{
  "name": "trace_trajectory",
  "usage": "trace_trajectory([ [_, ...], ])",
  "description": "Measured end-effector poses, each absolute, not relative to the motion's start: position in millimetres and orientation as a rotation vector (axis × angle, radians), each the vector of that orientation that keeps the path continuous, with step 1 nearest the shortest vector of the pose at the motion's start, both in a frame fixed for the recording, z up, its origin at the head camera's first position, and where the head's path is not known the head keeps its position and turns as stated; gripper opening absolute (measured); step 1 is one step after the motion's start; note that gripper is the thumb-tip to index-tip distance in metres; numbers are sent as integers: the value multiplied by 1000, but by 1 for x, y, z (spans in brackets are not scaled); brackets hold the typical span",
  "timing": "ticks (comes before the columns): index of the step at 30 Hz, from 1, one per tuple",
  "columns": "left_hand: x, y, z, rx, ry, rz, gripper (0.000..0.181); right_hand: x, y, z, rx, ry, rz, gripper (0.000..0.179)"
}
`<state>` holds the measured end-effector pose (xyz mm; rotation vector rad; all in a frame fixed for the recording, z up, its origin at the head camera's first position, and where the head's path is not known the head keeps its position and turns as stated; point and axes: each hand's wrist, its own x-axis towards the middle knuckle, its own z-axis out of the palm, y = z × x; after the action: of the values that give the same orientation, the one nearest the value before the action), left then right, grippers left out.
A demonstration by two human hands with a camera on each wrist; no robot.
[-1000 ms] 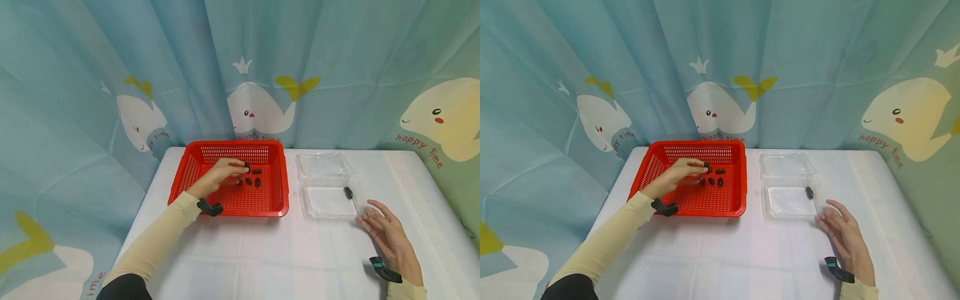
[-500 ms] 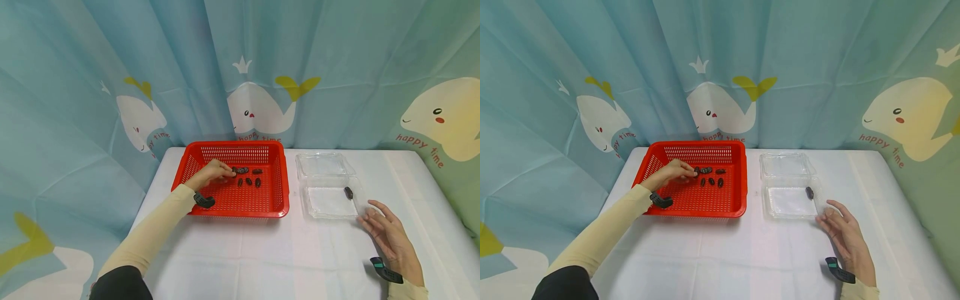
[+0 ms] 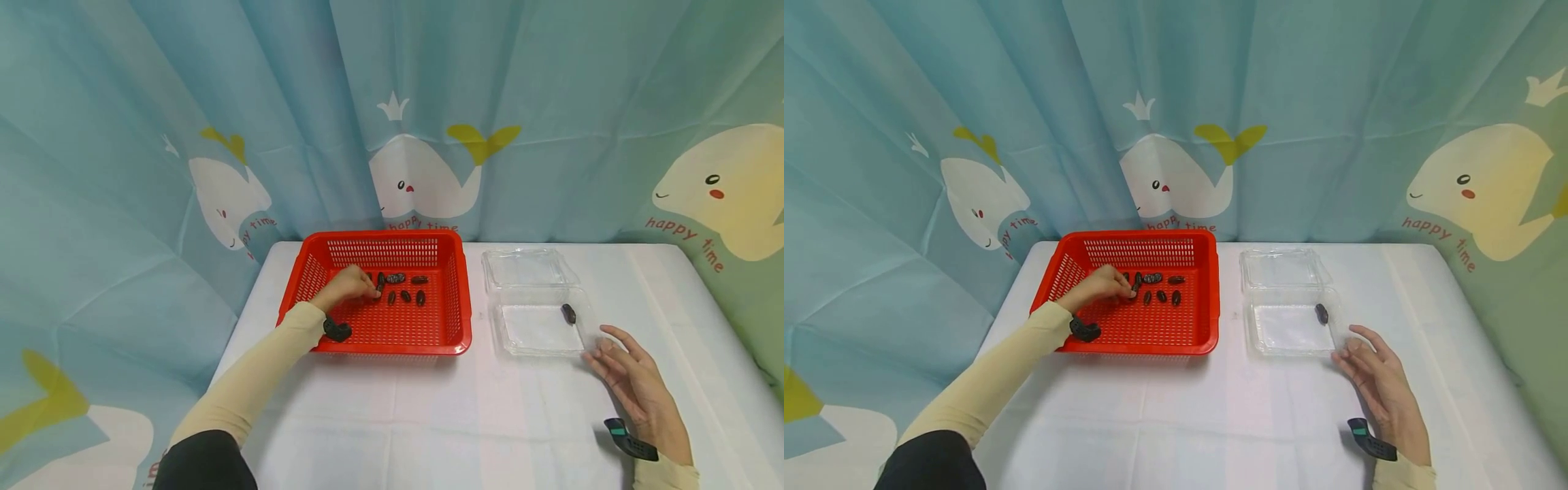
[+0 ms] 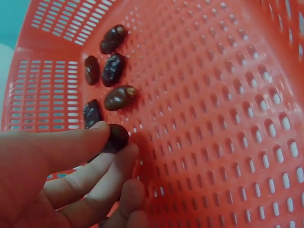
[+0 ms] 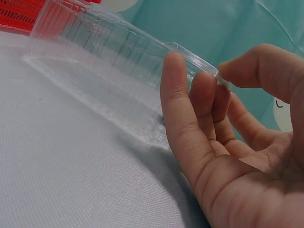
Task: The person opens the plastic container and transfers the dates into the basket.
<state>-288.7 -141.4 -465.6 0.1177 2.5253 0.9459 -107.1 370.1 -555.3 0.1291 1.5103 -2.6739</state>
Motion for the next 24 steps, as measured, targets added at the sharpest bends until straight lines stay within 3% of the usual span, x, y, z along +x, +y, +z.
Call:
trace_trajectory([
  [3, -293, -140, -471, 117, 2545, 858, 33, -108, 370, -555, 144, 1532, -2661, 41],
  [10, -292, -139, -472, 130, 2554, 814, 35, -108, 371, -555, 167, 1550, -2649, 41],
  [18, -290, -141, -472, 127, 2566, 783, 52, -109, 371, -556, 180, 1528, -2658, 41],
  [24, -290, -142, -471, 157, 2567, 786, 49, -108, 371, -555, 181, 1527, -2659, 41],
])
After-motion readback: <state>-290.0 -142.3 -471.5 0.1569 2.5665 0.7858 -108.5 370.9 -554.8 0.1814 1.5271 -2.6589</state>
